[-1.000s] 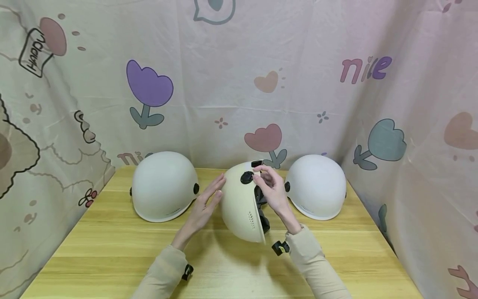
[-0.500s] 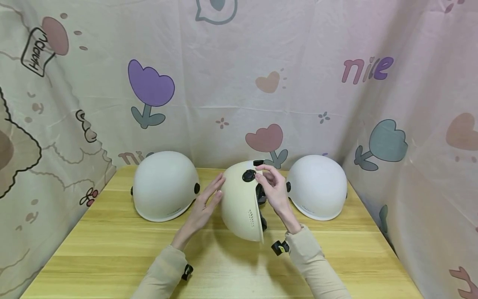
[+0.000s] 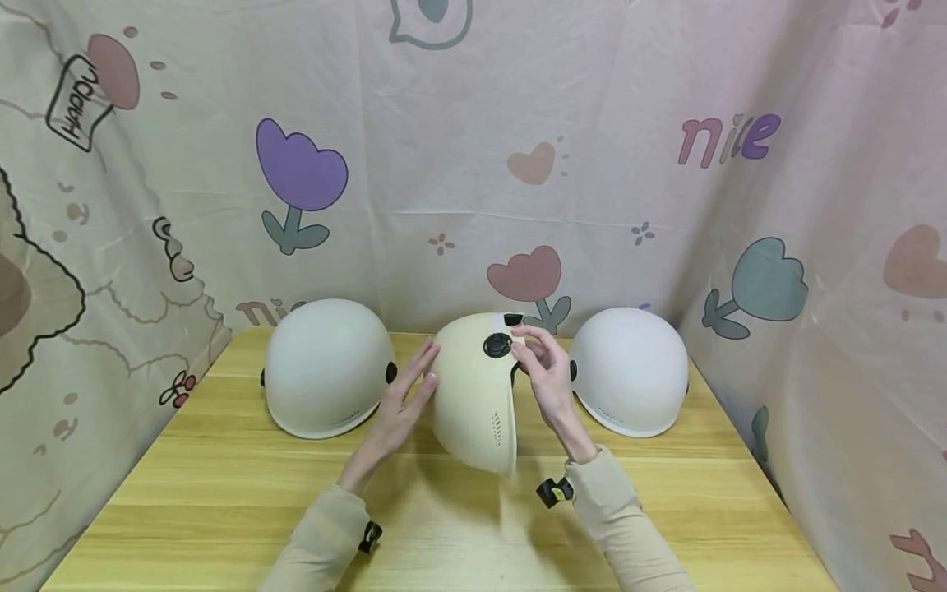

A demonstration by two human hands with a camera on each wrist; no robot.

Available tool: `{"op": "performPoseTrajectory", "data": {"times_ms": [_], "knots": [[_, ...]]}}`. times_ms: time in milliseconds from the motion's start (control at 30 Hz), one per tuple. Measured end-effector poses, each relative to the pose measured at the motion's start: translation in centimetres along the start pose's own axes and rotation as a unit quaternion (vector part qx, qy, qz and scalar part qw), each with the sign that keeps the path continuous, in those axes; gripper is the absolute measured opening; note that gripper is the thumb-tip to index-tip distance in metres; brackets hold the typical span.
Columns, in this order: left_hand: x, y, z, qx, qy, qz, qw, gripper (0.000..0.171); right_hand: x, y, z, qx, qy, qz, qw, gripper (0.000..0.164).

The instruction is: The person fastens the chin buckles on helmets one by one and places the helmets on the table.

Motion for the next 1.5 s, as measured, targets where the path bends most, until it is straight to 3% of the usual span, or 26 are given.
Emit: {"op": "performPoseTrajectory", "data": {"times_ms": [233, 467, 733, 1200, 1500], "knots": [[0.1, -0.1, 0.4, 0.009, -0.023, -0.005, 0.9997, 0.051, -0.1, -0.1, -0.4, 0.068, 0.013, -0.005, 0.998, 0.032], [0.2, -0.1, 0.8, 0.012, -0.036, -0.005, 0.9993, 0.051, -0.3, -0.3, -0.6, 0.099, 0.020, -0.010, 0.995, 0.034], [0.3, -0.2, 1.3, 0.007, -0.050, 0.001, 0.9987, 0.052, -0.5, -0.8, -0.5, 0.148, 0.009, -0.026, 0.989, 0.026], [0.5, 0.1, 1.5, 0.006, -0.049, 0.018, 0.9986, 0.052, -0.6, -1.6, 0.3, 0.218, -0.009, -0.047, 0.975, 0.030], [0.4, 0.4, 1.3, 0.013, -0.043, 0.026, 0.9986, 0.051, -0.7, -3.1, 1.4, 0.231, -0.033, -0.090, 0.968, 0.031]]}}
Point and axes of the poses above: each hand's wrist, its own x-axis towards the middle knuckle, its own z-axis out of the back of the hand, y = z × x, the point moved 8 cm from there along x, towards the middle knuckle
